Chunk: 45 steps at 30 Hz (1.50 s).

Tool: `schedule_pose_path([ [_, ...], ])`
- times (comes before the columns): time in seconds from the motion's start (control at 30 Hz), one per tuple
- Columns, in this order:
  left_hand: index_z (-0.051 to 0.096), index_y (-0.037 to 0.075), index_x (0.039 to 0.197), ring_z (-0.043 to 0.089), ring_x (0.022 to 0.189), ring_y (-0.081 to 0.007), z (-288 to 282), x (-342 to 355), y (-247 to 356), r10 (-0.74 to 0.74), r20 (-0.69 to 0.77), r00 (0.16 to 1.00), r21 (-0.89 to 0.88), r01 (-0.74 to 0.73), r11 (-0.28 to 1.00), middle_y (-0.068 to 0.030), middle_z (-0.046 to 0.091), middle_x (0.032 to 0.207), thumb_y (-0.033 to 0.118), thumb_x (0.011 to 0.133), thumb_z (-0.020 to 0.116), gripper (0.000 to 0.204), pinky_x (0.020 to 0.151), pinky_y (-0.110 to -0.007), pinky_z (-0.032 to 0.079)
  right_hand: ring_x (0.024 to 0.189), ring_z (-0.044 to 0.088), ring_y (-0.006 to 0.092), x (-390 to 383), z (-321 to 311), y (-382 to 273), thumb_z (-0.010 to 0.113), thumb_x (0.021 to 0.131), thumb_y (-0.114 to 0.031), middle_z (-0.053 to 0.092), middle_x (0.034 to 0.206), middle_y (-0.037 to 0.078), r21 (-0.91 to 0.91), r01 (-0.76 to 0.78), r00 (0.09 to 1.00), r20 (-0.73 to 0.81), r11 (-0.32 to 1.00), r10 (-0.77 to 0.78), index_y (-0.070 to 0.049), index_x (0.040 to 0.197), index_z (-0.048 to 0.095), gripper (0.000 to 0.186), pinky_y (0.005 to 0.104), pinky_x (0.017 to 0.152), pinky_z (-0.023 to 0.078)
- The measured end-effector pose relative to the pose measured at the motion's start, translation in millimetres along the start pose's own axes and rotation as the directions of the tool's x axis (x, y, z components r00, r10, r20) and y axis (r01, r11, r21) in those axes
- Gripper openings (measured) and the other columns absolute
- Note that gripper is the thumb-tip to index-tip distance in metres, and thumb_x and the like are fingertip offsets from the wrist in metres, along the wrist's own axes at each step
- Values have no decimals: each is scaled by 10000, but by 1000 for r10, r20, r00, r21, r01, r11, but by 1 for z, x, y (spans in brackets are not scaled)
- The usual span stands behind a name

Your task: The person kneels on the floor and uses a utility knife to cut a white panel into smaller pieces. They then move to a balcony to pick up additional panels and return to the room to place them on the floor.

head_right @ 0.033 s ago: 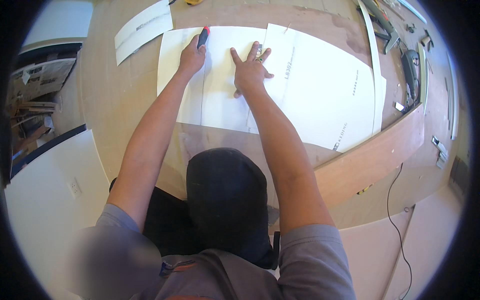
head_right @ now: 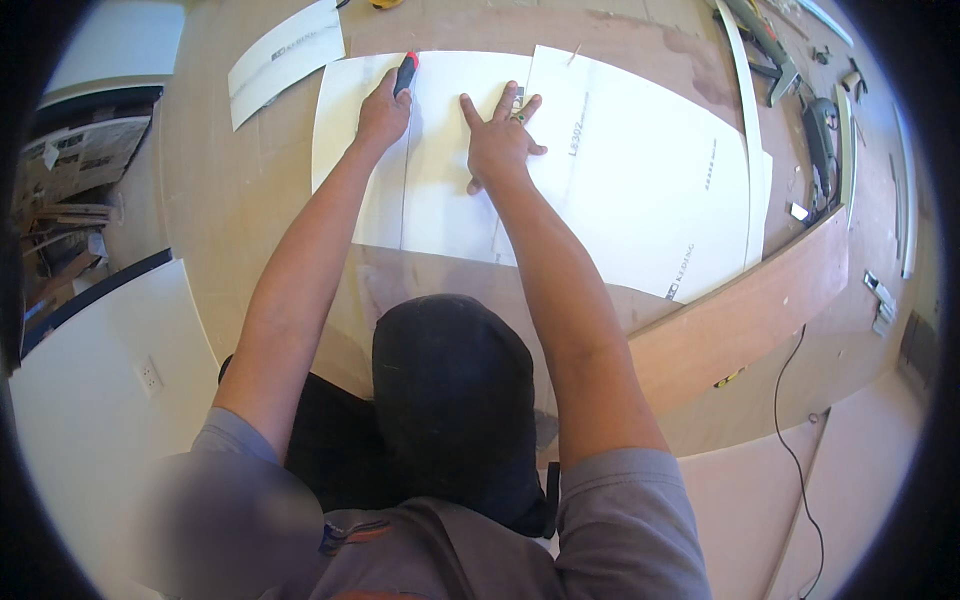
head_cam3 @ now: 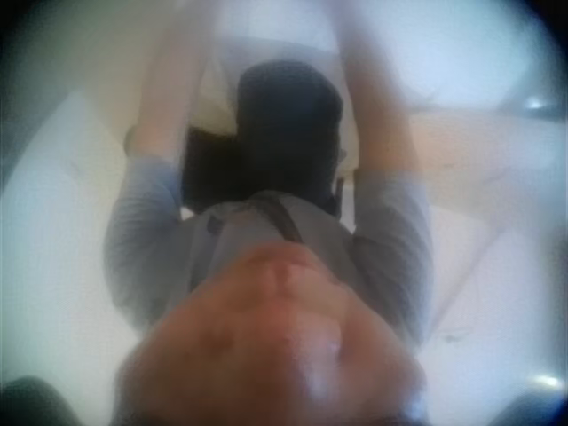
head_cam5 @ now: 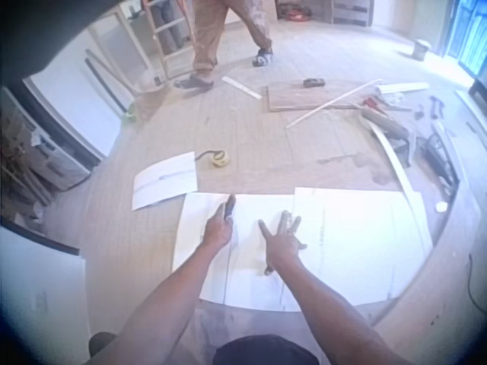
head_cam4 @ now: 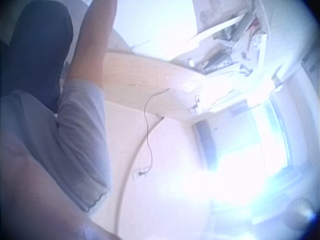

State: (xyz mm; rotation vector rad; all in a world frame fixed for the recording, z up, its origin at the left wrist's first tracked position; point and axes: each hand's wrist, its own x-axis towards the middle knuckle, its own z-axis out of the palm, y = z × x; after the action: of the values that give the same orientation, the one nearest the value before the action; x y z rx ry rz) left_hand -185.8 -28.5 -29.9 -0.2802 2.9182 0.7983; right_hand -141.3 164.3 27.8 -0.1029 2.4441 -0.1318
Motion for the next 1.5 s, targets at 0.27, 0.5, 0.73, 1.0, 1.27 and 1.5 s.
schedule_pose_path([
  [0.27,547,-5,1324,671,1079,-431,-37,12,27,43,212,976,200,-86,976,-286,686,1159,194,950,550,424,951,-511,519,1507,53,598,-4,-6,-2,1005,567,-247,-96,1691,254,-10,8,1000,-23,1000,-8,-451,1628,99,1410,627,977,552],
  [0.5,556,3,1368,651,1147,-430,-49,21,23,48,223,974,144,-82,986,-284,669,1233,194,945,547,464,993,-487,510,1503,20,603,-1,-4,-1,1018,544,-269,-142,1681,252,-21,-13,1000,-5,1000,13,-483,1617,41,1468,645,996,534],
  [0.73,440,54,1509,653,1129,-451,-1,-7,-14,42,-8,999,-90,-43,995,-308,662,1233,269,999,547,563,982,-491,506,1499,27,609,-1,-4,-2,1019,541,-256,-150,1679,254,-1,2,1000,-20,1000,-2,-478,1620,44,1470,649,985,538],
  [1.0,443,40,1495,677,1044,-461,0,-4,-10,83,-12,997,-74,-83,994,-304,687,1163,242,989,552,555,932,-509,522,1505,31,600,-1,-3,-3,1015,545,-239,-140,1679,261,-8,-5,1000,-13,1000,5,-468,1622,68,1453,647,986,536],
  [1.27,459,39,1477,682,1018,-459,2,-2,-13,107,-47,993,-60,-110,992,-297,694,1143,239,988,555,538,920,-516,523,1505,42,602,-5,-8,-4,1004,566,-221,-100,1686,265,-6,-3,1000,-17,1000,3,-444,1630,105,1411,631,984,546],
  [1.5,455,39,1481,680,1031,-458,2,-2,-12,99,-40,994,-50,-101,994,-297,692,1150,244,986,562,546,925,-513,525,1516,20,583,-4,-9,-4,1005,571,-239,-111,1687,256,-1,-9,1000,2,1000,9,-451,1629,97,1410,633,998,535],
])
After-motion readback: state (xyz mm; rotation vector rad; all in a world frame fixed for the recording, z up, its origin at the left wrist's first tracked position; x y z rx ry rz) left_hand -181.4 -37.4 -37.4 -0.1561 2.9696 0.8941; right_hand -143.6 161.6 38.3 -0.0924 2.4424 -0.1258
